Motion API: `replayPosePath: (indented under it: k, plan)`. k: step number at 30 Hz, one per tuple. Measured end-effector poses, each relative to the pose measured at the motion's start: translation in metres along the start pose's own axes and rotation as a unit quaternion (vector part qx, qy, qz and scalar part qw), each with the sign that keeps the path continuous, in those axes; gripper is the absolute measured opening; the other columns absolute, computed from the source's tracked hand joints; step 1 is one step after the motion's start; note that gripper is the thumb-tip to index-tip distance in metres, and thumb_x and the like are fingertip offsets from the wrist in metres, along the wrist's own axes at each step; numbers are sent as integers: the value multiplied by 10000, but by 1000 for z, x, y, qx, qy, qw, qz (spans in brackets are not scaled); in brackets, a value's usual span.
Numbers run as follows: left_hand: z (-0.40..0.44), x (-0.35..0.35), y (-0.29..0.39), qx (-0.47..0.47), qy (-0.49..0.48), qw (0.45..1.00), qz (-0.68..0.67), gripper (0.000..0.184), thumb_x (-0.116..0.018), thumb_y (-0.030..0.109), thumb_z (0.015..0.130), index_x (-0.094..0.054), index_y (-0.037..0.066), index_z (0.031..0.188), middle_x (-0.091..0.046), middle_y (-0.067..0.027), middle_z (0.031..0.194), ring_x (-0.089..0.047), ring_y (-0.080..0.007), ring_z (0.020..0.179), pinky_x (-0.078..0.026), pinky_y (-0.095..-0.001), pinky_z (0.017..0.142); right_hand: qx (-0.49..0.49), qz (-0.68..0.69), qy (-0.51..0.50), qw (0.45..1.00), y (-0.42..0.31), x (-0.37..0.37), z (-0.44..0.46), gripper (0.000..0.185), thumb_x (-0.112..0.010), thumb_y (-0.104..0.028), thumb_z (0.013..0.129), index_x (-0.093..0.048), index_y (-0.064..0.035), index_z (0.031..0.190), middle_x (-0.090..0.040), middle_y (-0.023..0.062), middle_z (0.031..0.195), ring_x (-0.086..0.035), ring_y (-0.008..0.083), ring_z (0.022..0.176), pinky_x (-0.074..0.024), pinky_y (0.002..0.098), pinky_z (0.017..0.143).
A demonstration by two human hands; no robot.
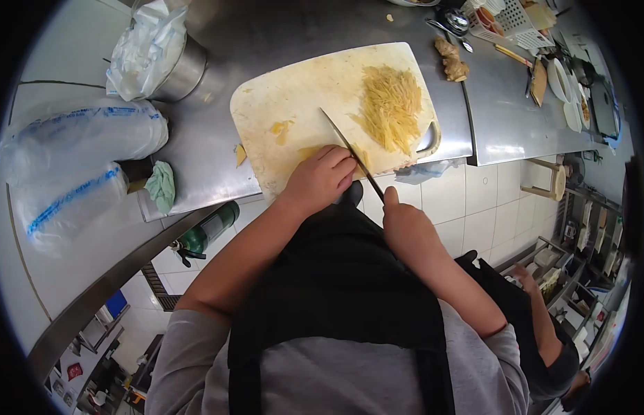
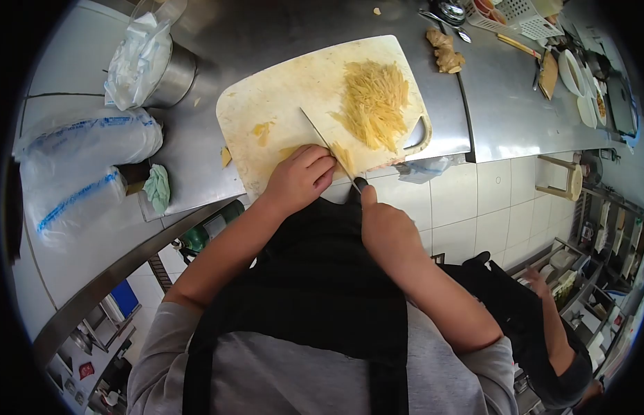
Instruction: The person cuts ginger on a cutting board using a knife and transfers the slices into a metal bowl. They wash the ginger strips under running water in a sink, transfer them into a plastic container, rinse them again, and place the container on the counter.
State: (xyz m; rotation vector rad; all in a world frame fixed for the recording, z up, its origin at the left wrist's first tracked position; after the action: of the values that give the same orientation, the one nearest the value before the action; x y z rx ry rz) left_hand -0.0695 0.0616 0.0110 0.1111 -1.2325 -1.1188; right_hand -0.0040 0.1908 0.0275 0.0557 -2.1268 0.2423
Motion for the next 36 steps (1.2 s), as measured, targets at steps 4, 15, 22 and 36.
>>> replayPosePath:
  k: [4, 15, 22, 36]
  plan:
    - [-6, -6, -2, -1, -26, 1000, 5, 205, -699, 103, 752, -634, 65, 943, -583, -52, 985, -595, -235, 966, -530, -351, 810, 20, -32, 69, 997, -7, -12, 18, 185, -534, -46, 860, -449, 0, 1018, -635, 136, 616, -687, 292, 585, -554, 373, 498]
    - [-7, -5, -1, -16, -27, 999, 3, 201, -697, 108, 747, -621, 74, 930, -583, -51, 975, -591, -237, 975, -521, -350, 829, 19, 3, 26, 999, -5, -7, 14, 204, -497, -41, 875, -452, 10, 1067, -648, 148, 661, -685, 298, 595, -557, 384, 509]
    - [-8, -4, -1, -26, -21, 999, -2, 187, -698, 113, 742, -618, 72, 905, -587, -53, 954, -590, -242, 968, -506, -361, 852, 24, 13, 57, 998, -8, -7, 19, 222, -496, -34, 864, -472, 34, 1074, -651, 144, 660, -676, 304, 571, -550, 396, 495]
    - [-7, 0, -1, -16, -12, 1000, -3, 149, -705, 74, 734, -633, 85, 864, -607, -37, 927, -624, -230, 880, -536, -341, 741, -13, -14, 5, 1000, -9, -22, 25, 198, -494, -57, 883, -438, 12, 1060, -658, 175, 687, -691, 312, 618, -558, 397, 526]
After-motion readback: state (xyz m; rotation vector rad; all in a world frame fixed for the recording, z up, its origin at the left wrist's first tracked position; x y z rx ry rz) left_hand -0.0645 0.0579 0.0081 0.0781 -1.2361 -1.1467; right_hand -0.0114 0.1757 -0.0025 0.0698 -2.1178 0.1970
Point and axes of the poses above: each hand's wrist, its own z-axis towards the middle knuckle, its own x-axis out of the back of the hand, y = z × x, the point moved 8 cm from there along z, towards the middle knuckle
